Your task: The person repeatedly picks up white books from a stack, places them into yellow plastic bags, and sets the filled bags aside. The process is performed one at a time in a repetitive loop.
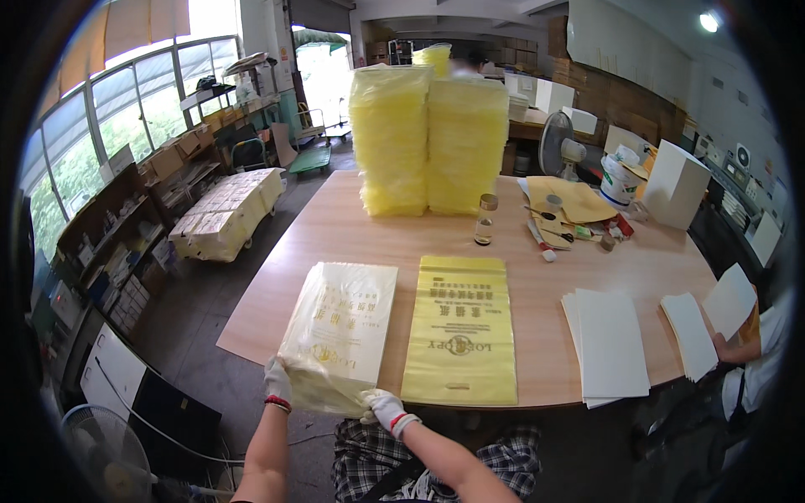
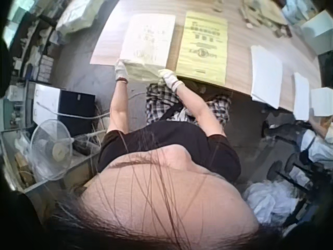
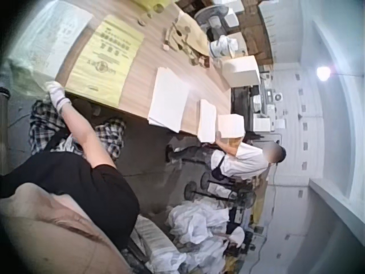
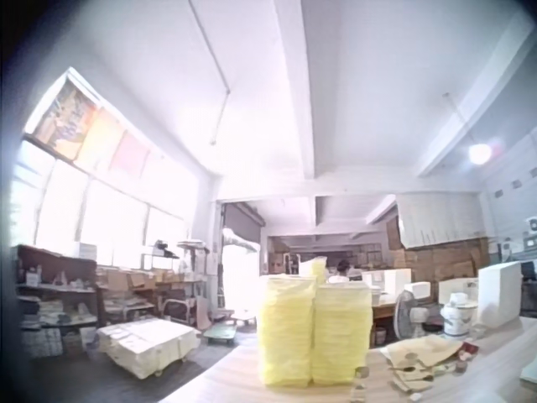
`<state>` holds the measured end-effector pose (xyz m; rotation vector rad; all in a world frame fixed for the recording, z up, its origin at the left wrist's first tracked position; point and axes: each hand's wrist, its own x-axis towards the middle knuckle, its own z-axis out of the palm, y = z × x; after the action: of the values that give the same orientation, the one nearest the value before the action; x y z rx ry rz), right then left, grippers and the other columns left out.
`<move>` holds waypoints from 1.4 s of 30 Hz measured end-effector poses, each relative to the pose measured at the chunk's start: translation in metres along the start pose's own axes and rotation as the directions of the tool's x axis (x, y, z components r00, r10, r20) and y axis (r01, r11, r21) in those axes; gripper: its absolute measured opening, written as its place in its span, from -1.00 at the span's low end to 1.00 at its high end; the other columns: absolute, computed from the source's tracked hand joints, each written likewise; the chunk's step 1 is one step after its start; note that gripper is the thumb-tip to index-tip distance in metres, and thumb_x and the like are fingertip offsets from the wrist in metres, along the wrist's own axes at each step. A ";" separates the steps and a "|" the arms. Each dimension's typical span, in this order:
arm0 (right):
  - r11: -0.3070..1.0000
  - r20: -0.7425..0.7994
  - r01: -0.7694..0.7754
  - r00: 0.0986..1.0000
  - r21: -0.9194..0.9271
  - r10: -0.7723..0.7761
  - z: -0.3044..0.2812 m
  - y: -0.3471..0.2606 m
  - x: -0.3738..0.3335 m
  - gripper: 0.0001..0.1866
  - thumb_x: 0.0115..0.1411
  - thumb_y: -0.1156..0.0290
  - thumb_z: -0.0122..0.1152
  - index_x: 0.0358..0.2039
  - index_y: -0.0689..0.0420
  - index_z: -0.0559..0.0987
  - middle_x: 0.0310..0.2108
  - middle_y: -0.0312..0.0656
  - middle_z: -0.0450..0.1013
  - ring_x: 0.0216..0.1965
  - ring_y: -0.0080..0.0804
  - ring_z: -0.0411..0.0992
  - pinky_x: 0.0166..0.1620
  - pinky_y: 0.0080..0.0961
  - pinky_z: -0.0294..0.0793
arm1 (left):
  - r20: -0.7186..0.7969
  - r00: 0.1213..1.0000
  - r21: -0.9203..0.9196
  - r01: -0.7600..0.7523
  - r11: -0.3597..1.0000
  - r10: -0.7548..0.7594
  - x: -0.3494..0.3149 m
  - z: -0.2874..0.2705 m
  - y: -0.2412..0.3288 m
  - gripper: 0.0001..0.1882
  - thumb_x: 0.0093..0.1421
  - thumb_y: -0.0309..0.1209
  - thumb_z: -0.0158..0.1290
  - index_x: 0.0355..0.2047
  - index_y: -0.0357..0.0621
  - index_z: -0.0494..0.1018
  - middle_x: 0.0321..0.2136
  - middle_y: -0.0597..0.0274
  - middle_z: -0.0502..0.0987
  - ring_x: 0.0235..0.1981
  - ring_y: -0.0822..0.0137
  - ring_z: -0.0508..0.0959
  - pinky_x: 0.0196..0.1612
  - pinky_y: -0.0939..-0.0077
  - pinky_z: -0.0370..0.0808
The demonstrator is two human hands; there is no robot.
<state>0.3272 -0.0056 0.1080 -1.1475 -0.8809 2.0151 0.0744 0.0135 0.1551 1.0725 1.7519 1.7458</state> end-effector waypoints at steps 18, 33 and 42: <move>0.973 -0.358 -0.104 0.917 0.204 0.173 -0.136 0.050 -0.151 -0.66 0.21 0.22 0.02 -0.11 0.17 0.38 -0.45 -0.20 0.42 -0.55 -0.50 0.43 -0.37 -0.47 0.55 | 0.844 0.384 -0.186 -0.445 0.876 0.374 -0.171 0.133 0.075 -0.83 -0.19 -0.60 0.04 -0.54 -0.14 0.32 -0.52 0.14 0.41 -0.47 0.08 0.46 -0.44 0.34 0.41; 0.964 -0.440 0.192 0.893 0.183 -0.094 -0.147 -0.028 -0.148 -0.63 0.21 0.29 0.03 -0.04 0.25 0.37 -0.32 -0.15 0.45 -0.36 -0.42 0.48 -0.26 -0.50 0.53 | 0.942 0.247 0.032 -0.742 0.670 0.229 -0.133 0.272 0.029 -0.90 -0.05 -0.41 0.01 -0.46 -0.03 0.44 -0.54 0.12 0.49 -0.35 0.05 0.42 -0.32 0.21 0.40; 0.354 -0.336 -0.082 0.563 -0.932 -0.755 -0.194 -0.041 -0.106 -0.67 -0.04 0.17 0.25 -0.48 0.23 0.53 -0.18 0.11 0.40 -0.17 0.05 0.35 -0.12 -0.25 0.37 | 0.847 0.473 -0.086 0.571 0.817 -0.241 -0.077 0.298 0.072 -0.90 0.18 -0.45 -0.13 -0.42 -0.20 0.34 -0.56 0.28 0.40 -0.55 0.48 0.41 -0.44 0.59 0.39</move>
<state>0.5514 -0.0216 0.1137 -1.8725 -1.6017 0.3256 0.3653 0.1341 0.1775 0.9322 0.9156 0.9283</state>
